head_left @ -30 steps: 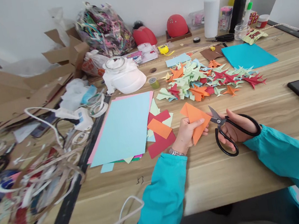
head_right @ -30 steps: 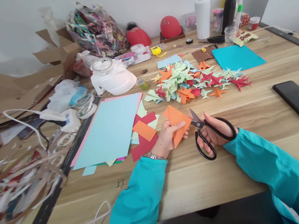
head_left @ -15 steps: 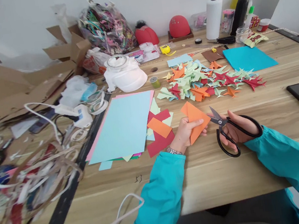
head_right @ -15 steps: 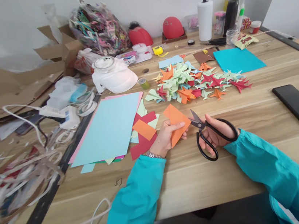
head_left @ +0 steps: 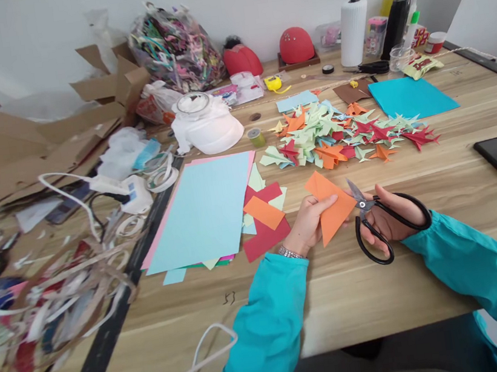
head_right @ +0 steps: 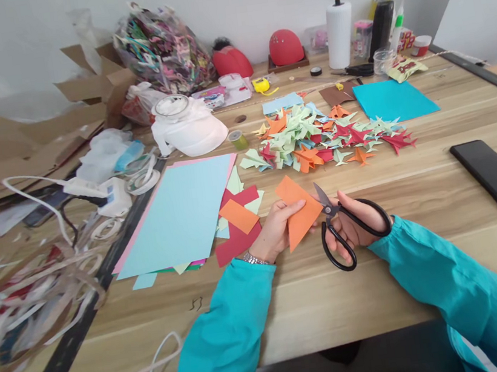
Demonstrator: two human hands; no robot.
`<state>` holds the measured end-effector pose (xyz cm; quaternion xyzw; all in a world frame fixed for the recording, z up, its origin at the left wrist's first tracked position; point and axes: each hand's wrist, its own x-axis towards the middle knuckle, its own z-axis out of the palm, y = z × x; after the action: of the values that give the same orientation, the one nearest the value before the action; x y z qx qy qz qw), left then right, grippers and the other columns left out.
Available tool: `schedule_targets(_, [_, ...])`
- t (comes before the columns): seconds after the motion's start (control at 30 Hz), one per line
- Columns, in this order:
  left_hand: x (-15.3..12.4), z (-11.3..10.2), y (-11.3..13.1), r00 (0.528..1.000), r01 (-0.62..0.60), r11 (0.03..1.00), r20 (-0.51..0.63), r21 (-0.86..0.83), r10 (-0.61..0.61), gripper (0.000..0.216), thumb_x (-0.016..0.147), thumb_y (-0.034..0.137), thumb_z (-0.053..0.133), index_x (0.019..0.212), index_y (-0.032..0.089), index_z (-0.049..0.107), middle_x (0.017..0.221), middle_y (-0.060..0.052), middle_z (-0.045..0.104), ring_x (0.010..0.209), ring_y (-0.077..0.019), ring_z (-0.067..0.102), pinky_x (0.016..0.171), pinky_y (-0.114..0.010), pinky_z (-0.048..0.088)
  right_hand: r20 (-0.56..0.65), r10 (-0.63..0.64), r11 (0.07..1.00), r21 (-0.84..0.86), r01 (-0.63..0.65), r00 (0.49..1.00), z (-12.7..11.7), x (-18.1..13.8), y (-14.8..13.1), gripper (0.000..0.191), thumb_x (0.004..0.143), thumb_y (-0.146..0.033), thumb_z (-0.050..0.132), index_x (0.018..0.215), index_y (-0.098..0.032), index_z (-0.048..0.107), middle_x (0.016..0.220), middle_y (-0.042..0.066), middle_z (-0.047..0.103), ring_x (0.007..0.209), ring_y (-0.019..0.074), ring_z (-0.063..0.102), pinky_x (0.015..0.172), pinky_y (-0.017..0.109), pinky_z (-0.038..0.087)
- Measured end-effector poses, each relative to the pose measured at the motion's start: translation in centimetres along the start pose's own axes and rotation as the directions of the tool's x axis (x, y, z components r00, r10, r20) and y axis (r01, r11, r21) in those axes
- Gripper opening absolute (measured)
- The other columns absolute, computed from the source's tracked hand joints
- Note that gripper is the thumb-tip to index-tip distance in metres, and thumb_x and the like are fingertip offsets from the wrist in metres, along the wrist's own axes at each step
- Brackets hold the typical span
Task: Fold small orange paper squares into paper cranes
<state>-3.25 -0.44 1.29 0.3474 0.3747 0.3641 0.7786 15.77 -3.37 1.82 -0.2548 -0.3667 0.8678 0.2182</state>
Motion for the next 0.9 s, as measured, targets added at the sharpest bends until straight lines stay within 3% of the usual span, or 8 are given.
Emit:
schedule_targets(0.17, [0.13,0.02,-0.11,0.999,-0.011,1.000,-0.047,0.018,0.012,0.026,0.062,0.030,0.074,0.071,0.007,0.065,0.068,-0.010,0.068,0.047,-0.0151,0.060,0.045,-0.028,0.052,-0.002,0.011,1.000,-0.016,-0.011,1.000,0.05,0.01,0.01,0.068,0.087,-0.061,0.002,0.129,-0.018,0.032,0.069,0.006,0.063,0.045,0.0175,0.059,0.042,0.027,0.043])
schedule_targets(0.63, [0.34,-0.38,-0.24,0.992,-0.051,0.999,-0.112,0.017,0.052,0.030,0.059,0.031,0.076,0.070,0.007,0.063,0.061,-0.007,0.066,0.048,-0.0154,0.060,0.045,-0.028,0.052,-0.040,-0.008,1.000,0.000,0.008,0.999,0.40,-0.29,-0.88,0.073,0.085,-0.064,0.002,0.136,-0.019,0.027,0.064,0.004,0.061,0.042,0.0166,0.056,0.040,0.028,0.044])
schedule_targets(0.9, [-0.22,-0.04,-0.05,1.000,-0.019,0.999,0.003,0.030,0.018,0.031,0.056,0.027,0.078,0.077,0.008,0.067,0.070,-0.009,0.070,0.061,-0.0201,0.065,0.055,-0.028,0.051,0.017,0.026,0.999,-0.028,-0.025,1.000,0.14,-0.35,-0.51,0.073,0.084,-0.066,0.002,0.131,-0.018,0.032,0.066,0.005,0.062,0.044,0.0175,0.058,0.041,0.027,0.042])
